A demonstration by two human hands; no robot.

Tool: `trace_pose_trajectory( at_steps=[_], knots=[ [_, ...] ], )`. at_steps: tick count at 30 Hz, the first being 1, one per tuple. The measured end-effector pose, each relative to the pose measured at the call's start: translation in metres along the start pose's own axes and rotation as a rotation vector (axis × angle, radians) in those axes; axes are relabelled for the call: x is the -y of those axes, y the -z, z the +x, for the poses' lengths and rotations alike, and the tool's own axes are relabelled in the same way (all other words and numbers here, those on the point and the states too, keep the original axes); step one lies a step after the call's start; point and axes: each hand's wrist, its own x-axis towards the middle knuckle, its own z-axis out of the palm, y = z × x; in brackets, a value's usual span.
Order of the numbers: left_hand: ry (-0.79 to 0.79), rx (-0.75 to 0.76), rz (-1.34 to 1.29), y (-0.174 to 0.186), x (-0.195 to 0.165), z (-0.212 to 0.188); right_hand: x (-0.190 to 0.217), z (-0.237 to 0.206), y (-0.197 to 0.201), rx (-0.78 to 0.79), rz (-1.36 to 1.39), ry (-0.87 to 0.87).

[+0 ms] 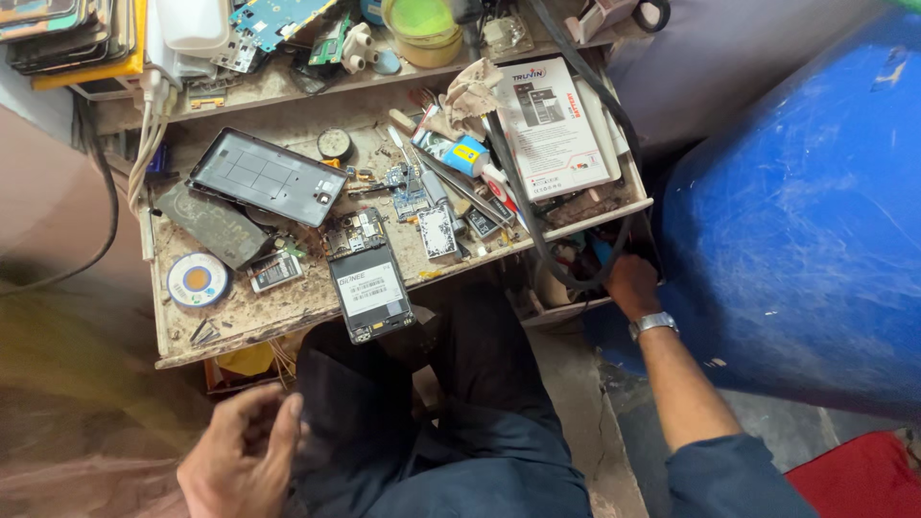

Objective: The person uses a multimeter to test a phone component and then reassembles the device by placing a small part into the phone frame and pressing it into place by hand.

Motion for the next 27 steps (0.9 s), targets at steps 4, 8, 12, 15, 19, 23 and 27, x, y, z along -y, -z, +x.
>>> trace_pose_trajectory(
  at_steps=[4, 8, 12, 15, 19, 23, 27],
  knots=[
    [0.249, 0.095, -0.148, -0.003, 0.046, -0.024, -0.008, 0.0, 0.013, -0.062, 0.081, -0.001],
    [0.324, 0.191, -0.195, -0.02, 0.066, -0.032, -0.007, 0.006, 0.013, -0.169, 0.251, -0.155],
    [0.171, 0.312, -0.118, -0.024, 0.063, -0.04, 0.001, 0.0, 0.008, -0.254, 0.255, -0.177],
    [0.049, 0.432, -0.103, -0.018, 0.061, -0.035, -0.006, -0.005, 0.016, -0.211, 0.219, -0.093],
    [0.105, 0.47, -0.131, -0.016, 0.058, -0.037, -0.024, -0.017, 0.037, -0.213, 0.099, -0.105],
    [0.148, 0.516, -0.128, -0.019, 0.05, -0.034, -0.055, -0.049, 0.061, -0.247, 0.158, -0.112],
    [0.165, 0.535, -0.09, -0.02, 0.039, -0.033, -0.123, -0.096, 0.069, -0.139, 0.351, -0.234]
  ],
)
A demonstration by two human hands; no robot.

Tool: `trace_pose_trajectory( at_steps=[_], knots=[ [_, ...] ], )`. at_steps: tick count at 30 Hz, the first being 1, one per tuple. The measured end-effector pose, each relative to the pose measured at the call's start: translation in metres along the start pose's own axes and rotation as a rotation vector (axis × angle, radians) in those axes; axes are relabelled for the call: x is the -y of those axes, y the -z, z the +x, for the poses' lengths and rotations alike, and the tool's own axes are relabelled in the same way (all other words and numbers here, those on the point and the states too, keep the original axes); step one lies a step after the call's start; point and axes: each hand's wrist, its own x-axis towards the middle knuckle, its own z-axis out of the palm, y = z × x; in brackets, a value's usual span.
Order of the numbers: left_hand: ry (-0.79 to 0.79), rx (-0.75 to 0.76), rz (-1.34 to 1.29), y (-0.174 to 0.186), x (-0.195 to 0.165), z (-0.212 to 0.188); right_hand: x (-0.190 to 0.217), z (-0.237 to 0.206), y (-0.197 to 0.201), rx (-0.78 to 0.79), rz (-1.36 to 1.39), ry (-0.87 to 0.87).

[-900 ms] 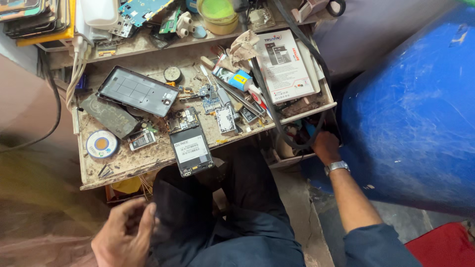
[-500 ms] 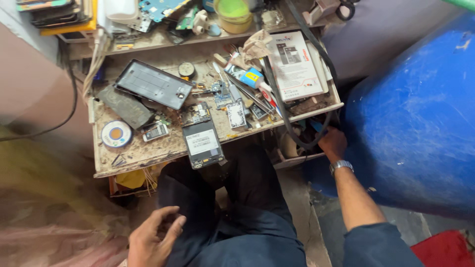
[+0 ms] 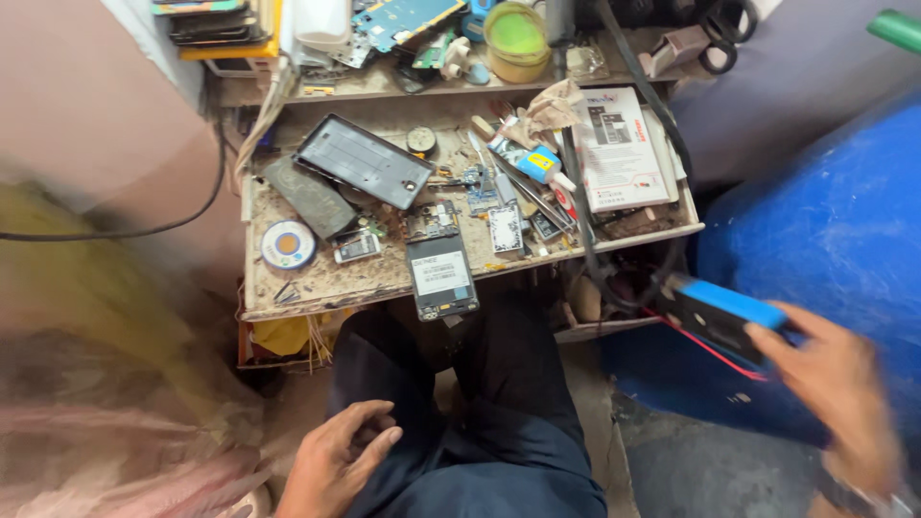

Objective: The person uses a multimeter to test a phone component and then reassembles the device by placing a small part into the phone frame and pressing it into place by hand.

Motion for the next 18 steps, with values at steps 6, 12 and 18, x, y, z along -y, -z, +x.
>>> trace_pose_trajectory(
  at_steps=[6, 12, 18],
  knots=[
    [-0.054, 0.096, -0.08, -0.016, -0.02, 0.0, -0.138, -0.023, 0.021, 0.213, 0.55, -0.072],
    [-0.184, 0.323, -0.082, -0.035, -0.042, 0.002, -0.14, -0.044, 0.039, 0.282, 0.13, -0.017],
    [0.01, 0.839, -0.819, -0.063, -0.038, 0.006, -0.008, -0.115, 0.033, 0.293, 0.426, 0.586]
  ],
)
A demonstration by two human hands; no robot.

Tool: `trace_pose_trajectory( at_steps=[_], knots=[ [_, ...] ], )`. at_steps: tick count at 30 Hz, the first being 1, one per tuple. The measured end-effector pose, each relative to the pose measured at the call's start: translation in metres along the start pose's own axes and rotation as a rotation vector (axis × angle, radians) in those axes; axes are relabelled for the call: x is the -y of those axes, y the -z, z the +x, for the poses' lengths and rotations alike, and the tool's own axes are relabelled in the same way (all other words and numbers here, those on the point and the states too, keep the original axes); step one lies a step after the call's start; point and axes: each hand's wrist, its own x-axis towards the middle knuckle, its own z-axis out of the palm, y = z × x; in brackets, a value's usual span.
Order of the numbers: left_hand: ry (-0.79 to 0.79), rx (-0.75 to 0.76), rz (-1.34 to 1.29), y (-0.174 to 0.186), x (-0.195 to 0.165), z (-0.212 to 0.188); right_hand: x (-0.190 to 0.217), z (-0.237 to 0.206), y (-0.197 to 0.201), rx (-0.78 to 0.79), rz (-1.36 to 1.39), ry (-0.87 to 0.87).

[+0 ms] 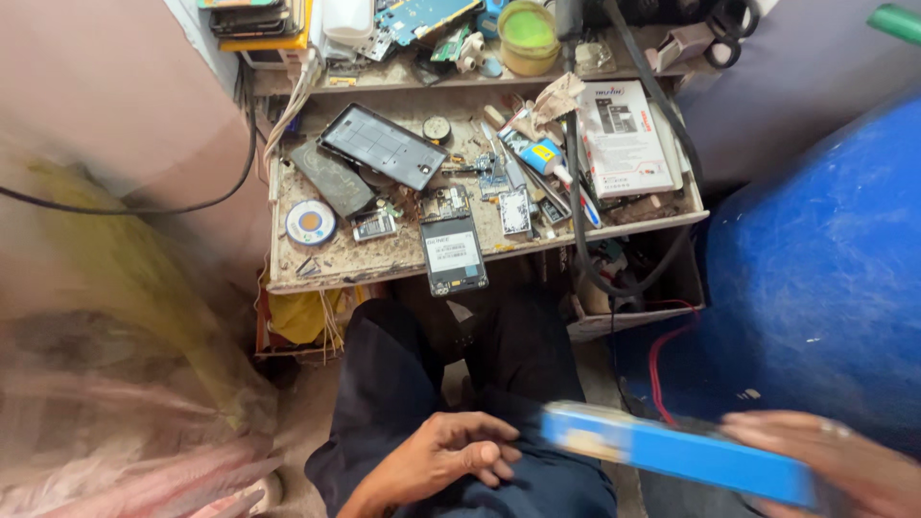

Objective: The person uses a multimeter to test a phone component and then reassembles the device by placing a small part into the phone frame and pressing it into place by hand.

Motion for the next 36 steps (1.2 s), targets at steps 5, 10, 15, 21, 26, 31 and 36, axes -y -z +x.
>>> trace_pose_trajectory(
  at_steps=[5, 10, 15, 21, 26, 31, 36],
  knots=[
    [-0.136, -0.114, -0.364, -0.002, 0.024, 0.006, 0.08, 0.05, -0.132, -0.09, -0.109, 0.689],
    [-0.322, -0.427, -0.687, 0.009, 0.03, 0.01, 0.11, 0.067, -0.189, -0.01, -0.116, 0.903],
    [-0.314, -0.499, -0.493, 0.022, 0.031, 0.009, 0.103, 0.078, -0.201, -0.018, 0.05, 0.552],
    [-0.404, -0.539, -0.314, 0.02, 0.037, 0.022, 0.108, 0.092, -0.223, -0.056, -0.105, 0.369],
    [-0.435, -0.539, -0.288, 0.03, 0.044, 0.031, 0.12, 0.094, -0.223, -0.031, -0.13, 0.364],
    [-0.451, -0.577, -0.071, 0.04, 0.05, 0.036, 0.125, 0.097, -0.22, 0.003, -0.131, 0.483],
    [-0.464, -0.508, -0.143, 0.046, 0.05, 0.04, 0.125, 0.104, -0.214, 0.042, -0.157, 0.626]
  ],
)
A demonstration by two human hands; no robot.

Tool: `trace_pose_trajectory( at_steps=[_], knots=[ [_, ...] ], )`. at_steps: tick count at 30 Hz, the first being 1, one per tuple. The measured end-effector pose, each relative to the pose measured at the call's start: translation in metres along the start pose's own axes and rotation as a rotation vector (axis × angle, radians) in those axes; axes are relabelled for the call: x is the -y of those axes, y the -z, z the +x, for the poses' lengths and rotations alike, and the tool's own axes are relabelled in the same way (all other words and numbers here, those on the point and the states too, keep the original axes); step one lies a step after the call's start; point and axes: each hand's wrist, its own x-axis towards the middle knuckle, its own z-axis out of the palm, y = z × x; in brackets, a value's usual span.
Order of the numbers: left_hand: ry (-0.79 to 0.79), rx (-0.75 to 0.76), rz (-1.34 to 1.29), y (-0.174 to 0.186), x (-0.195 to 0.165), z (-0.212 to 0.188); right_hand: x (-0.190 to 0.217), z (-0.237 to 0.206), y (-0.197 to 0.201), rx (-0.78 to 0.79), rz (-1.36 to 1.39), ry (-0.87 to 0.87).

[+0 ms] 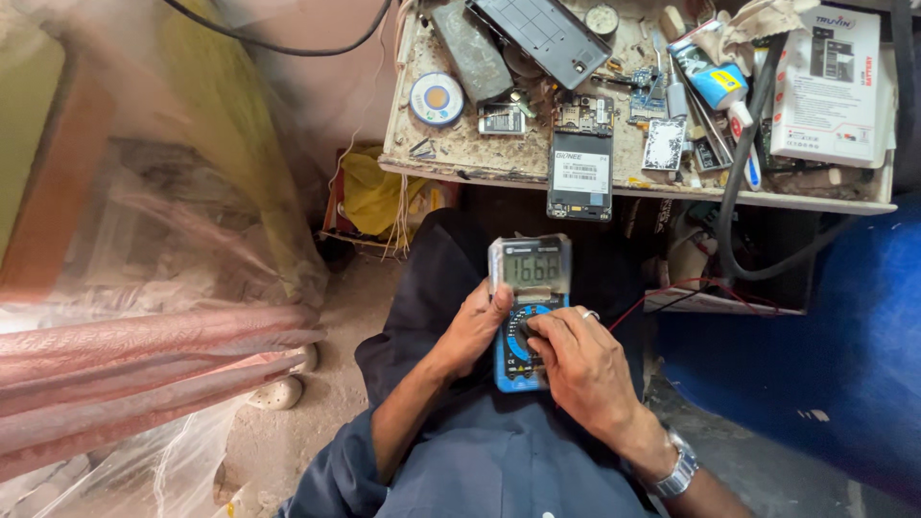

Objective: The person uses a multimeter to test a phone component and then reassembles the device by placing a small part into the phone frame and pressing it into place by hand.

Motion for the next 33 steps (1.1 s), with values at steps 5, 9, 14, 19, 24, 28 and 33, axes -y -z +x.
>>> trace_pose_trajectory(
  at_steps=[5, 9, 14, 19, 24, 28, 33],
  knots=[
    [0.041, -0.029, 0.016, 0.002, -0.001, 0.002, -0.009, 0.006, 0.003, 0.066, 0.026, 0.09],
    [0.081, -0.016, 0.003, 0.003, -0.002, 0.002, -0.015, 0.01, 0.002, 0.111, 0.046, 0.169],
    [0.155, 0.01, -0.057, 0.001, -0.007, 0.006, -0.023, 0.015, 0.006, 0.214, 0.082, 0.221],
    [0.153, 0.025, -0.067, 0.0, -0.012, 0.006, -0.028, 0.02, 0.01, 0.281, 0.108, 0.301],
    [0.131, 0.011, -0.045, -0.001, -0.014, 0.008, -0.027, 0.025, 0.011, 0.293, 0.101, 0.304],
    [0.172, 0.008, -0.037, 0.0, -0.013, 0.006, -0.026, 0.024, 0.011, 0.308, 0.101, 0.321],
    [0.162, 0.012, -0.028, 0.004, -0.006, 0.008, -0.025, 0.02, 0.008, 0.258, 0.102, 0.294]
  ],
)
